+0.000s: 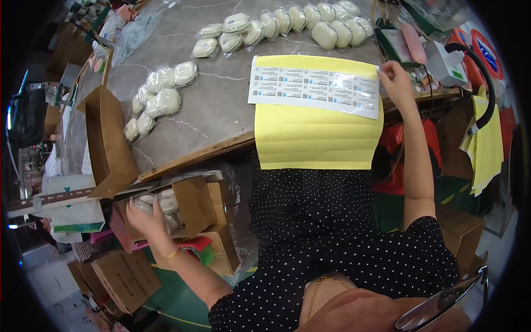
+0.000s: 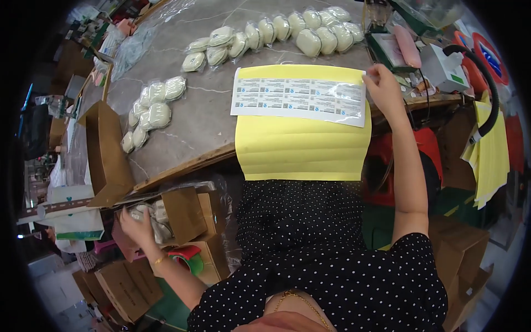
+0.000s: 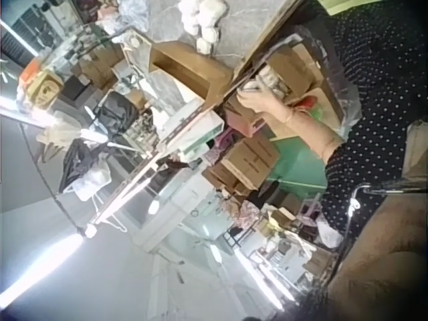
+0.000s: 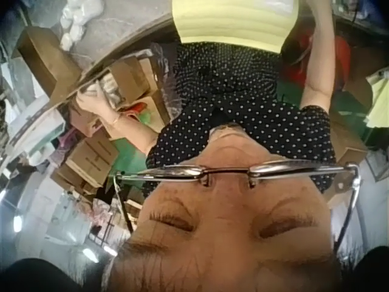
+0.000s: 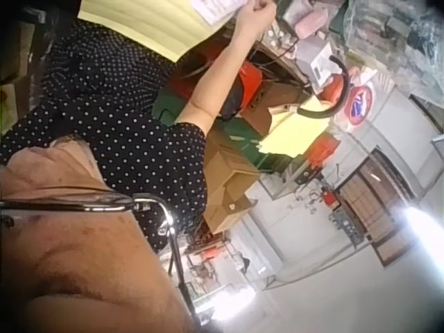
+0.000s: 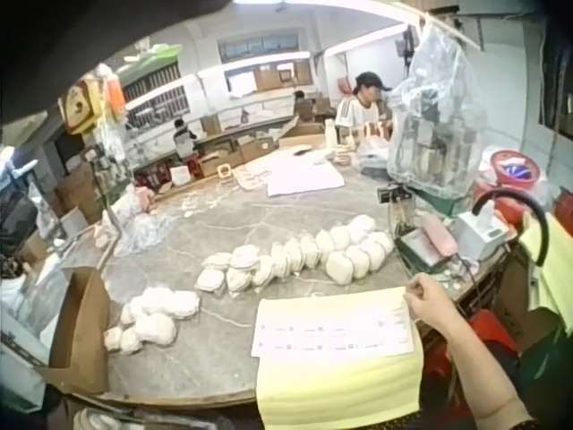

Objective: Applying labels to small product containers and organizing them into boxes at a workstation.

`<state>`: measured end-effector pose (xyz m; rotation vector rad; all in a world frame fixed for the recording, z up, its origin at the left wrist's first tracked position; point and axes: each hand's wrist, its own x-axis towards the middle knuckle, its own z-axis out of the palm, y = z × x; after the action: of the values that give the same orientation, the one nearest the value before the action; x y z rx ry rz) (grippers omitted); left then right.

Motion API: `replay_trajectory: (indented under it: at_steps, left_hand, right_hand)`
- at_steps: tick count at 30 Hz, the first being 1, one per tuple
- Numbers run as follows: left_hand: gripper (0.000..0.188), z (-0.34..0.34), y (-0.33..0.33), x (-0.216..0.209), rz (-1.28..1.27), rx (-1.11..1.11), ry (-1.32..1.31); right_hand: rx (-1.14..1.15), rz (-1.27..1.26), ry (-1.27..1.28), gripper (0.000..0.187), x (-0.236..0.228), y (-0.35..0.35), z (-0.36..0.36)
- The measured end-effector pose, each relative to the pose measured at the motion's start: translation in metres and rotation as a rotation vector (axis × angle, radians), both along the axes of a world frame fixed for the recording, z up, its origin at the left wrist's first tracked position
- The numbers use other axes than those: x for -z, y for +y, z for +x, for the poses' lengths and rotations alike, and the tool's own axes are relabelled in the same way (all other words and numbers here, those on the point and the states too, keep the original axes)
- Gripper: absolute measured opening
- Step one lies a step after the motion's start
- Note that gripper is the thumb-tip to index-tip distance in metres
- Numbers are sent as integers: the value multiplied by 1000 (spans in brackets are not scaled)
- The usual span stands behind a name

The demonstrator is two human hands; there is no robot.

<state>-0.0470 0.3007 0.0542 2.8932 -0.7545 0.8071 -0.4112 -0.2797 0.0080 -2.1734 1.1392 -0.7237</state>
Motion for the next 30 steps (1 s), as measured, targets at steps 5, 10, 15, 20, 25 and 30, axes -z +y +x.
replay_trajectory:
  at_steps: [5,10,15,20,25,30]
  left_hand:
    - [50,-28,-222,32,-699,429,809]
    - [46,-12,-366,95,-682,625,1119]
    - [42,-25,-396,66,-833,808,1548]
    - [38,-20,-364,18,-1012,1023,1515]
    - [47,-20,-344,-22,-1036,900,1628]
    - [52,-33,-329,-59,-887,1093,1577]
  right_hand:
    - [-37,174,-36,26,26,9,-4]
    - [-189,585,-469,26,6,32,14]
    - [-252,559,-508,24,-19,23,-4]
    - [-261,551,-557,28,-56,23,-7]
    - [-357,578,-580,39,-106,42,-4]
    - [-341,526,-511,38,-123,44,-6]
